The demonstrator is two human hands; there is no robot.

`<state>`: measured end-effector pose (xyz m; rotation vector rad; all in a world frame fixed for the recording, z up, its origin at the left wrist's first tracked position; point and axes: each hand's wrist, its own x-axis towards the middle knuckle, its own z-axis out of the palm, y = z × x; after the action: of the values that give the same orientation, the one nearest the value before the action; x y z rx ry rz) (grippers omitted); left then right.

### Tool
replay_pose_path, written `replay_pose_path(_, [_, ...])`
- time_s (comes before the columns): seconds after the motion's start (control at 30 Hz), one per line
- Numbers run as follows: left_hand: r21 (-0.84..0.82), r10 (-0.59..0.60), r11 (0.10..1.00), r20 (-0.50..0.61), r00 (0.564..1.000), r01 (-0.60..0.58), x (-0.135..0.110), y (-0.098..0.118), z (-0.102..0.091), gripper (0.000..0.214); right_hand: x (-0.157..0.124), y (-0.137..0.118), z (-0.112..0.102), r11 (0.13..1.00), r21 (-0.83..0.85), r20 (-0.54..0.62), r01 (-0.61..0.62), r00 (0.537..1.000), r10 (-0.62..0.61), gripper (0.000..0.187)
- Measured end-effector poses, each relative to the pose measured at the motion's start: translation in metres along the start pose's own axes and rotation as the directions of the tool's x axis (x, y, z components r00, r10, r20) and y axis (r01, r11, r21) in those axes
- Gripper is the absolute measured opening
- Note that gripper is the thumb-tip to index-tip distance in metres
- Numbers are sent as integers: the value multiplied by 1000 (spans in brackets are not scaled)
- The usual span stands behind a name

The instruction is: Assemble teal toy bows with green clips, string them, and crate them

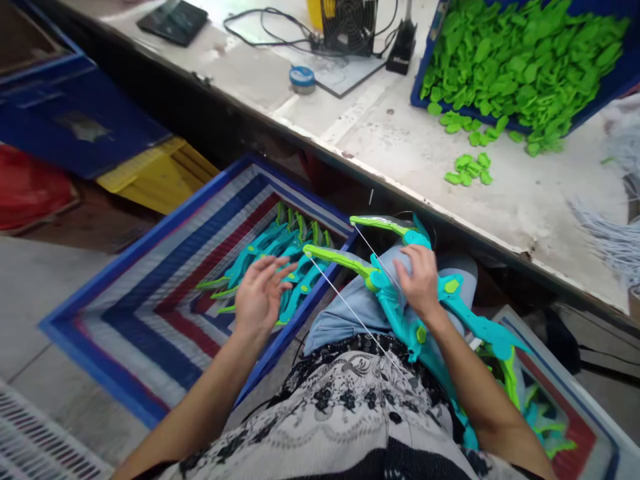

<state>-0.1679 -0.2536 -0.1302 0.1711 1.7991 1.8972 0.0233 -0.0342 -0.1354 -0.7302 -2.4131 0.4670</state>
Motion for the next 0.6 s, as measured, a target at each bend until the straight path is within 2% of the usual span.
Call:
replay_pose_path(0.03, [91,18,996,49,999,-23,-9,-12,-5,18,-15,18,-13,988,-141,7,-57,998,59,32])
replay_pose_path(0.07, [213,50,973,174,983,-88,-19,-25,-6,14,-29,34,-23,958,-269,29,-103,993,115,40])
replay_pose_path(0.1, [315,89,925,363,928,-212,-29,-38,-2,13,-43,48,-31,919,-372,60,-131,985,165,47])
replay_pose_path(0.13, [351,144,851,562,815,-392,-38,-50,7,15,-55,58,-36,883,-448,93,-143,974,205,53])
replay_pose_path(0.17, [312,207,752,724,658,-580,-45,-62,20,21,-65,65,-39,856,-496,124,-144,964,234,57])
replay_pose_path(0.2, [223,267,633,836,480,-741,-49,-73,36,28,-71,70,-40,843,-519,149,-141,956,252,58])
replay_pose_path(0.23, [131,305,503,898,317,-854,-51,-82,55,34,-75,73,-39,842,-521,168,-140,950,262,57])
replay_pose_path(0.27, [70,314,381,928,201,-922,-50,-89,74,37,-75,75,-39,851,-505,182,-145,946,270,56])
replay_pose_path(0.3, [21,311,276,944,110,-961,-47,-95,93,37,-73,78,-40,868,-470,194,-161,940,280,55])
replay_pose_path(0.33, [-6,289,195,956,51,-981,-44,-98,110,35,-69,81,-43,888,-419,209,-189,932,297,54])
replay_pose_path(0.4, [-33,226,85,974,-13,-996,-38,-97,136,28,-55,90,-55,926,-253,286,-280,893,348,55])
replay_pose_path(0.47, [-59,154,24,987,-54,-998,-35,-88,151,26,-39,100,-72,923,-39,458,-382,814,356,54])
replay_pose_path(0.53, [-75,95,-12,993,-76,-997,-32,-73,159,32,-22,107,-86,872,134,666,-470,695,272,51])
replay_pose_path(0.6, [-45,62,-28,997,-47,-999,-27,-55,164,39,-8,111,-91,804,212,830,-556,537,153,51])
